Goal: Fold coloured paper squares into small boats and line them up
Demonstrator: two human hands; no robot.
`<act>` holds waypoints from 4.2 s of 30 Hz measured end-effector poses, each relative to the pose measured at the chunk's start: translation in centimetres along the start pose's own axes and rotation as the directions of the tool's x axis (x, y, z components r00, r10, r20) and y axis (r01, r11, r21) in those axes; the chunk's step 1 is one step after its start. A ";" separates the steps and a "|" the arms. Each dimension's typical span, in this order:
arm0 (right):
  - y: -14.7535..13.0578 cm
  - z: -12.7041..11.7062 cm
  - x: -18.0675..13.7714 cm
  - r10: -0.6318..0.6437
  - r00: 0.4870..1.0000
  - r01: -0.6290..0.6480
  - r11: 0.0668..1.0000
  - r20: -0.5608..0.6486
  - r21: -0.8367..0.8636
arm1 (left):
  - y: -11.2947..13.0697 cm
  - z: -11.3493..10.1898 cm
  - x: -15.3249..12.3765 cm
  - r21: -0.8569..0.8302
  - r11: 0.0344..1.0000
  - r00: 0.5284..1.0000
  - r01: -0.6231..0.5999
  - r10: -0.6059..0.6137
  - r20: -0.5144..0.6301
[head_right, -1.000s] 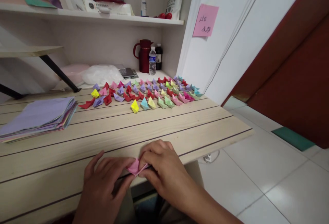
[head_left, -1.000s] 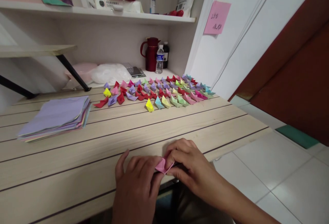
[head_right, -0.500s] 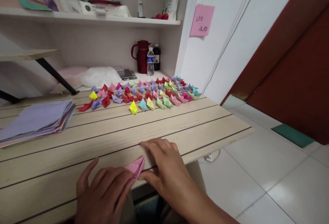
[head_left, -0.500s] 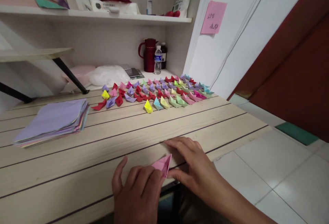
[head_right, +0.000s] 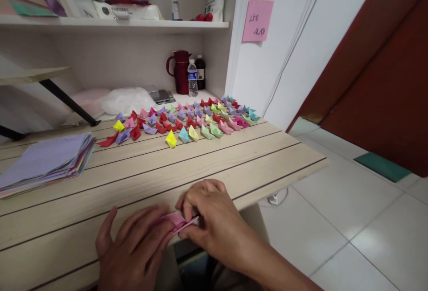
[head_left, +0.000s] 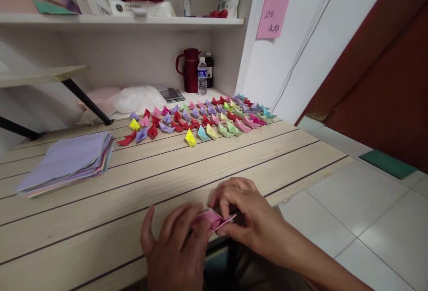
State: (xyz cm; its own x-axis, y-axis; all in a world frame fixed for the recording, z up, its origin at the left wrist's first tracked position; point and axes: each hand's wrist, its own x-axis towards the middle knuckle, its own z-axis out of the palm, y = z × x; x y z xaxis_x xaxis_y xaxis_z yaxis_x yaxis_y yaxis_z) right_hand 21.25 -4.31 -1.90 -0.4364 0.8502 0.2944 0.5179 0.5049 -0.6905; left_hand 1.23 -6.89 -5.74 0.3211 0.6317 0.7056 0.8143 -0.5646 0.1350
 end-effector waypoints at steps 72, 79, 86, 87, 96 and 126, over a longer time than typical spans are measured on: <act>0.3 0.6 1.0 0.464 0.883 -0.300 0.675 -0.072 0.674 | 2.6 -1.8 5.8 -0.626 0.056 0.563 0.778 -0.504 0.655; 0.4 -1.5 2.4 0.269 0.955 -0.223 0.927 -0.121 0.301 | 0.3 -0.3 4.2 -0.582 0.445 0.686 0.681 -0.665 0.295; -2.3 -4.2 3.3 -0.165 0.982 0.174 0.979 0.096 -0.102 | -0.4 0.1 3.7 -0.293 0.866 0.891 0.405 -0.301 0.341; -2.6 -4.3 3.4 -0.182 0.977 0.195 0.973 0.111 -0.124 | -0.1 -0.1 3.9 -0.297 0.862 0.884 0.410 -0.295 0.363; -2.8 -4.1 4.2 -0.165 0.979 0.166 0.986 0.121 -0.004 | 0.3 -0.7 4.4 -0.485 0.599 0.769 0.637 -0.444 0.461; -1.8 5.3 4.4 0.166 0.964 0.018 0.737 -0.206 0.676 | -0.7 0.6 4.1 -0.707 0.300 0.662 0.640 -0.682 0.310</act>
State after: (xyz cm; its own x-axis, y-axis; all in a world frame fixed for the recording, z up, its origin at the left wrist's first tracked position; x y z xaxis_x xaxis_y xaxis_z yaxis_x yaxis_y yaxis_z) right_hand 14.45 -2.27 -2.83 -0.1830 0.9344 0.3057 -0.1231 0.2867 -0.9501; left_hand 2.28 -3.55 -3.33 -0.1930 0.9682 0.1592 0.1077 -0.1404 0.9842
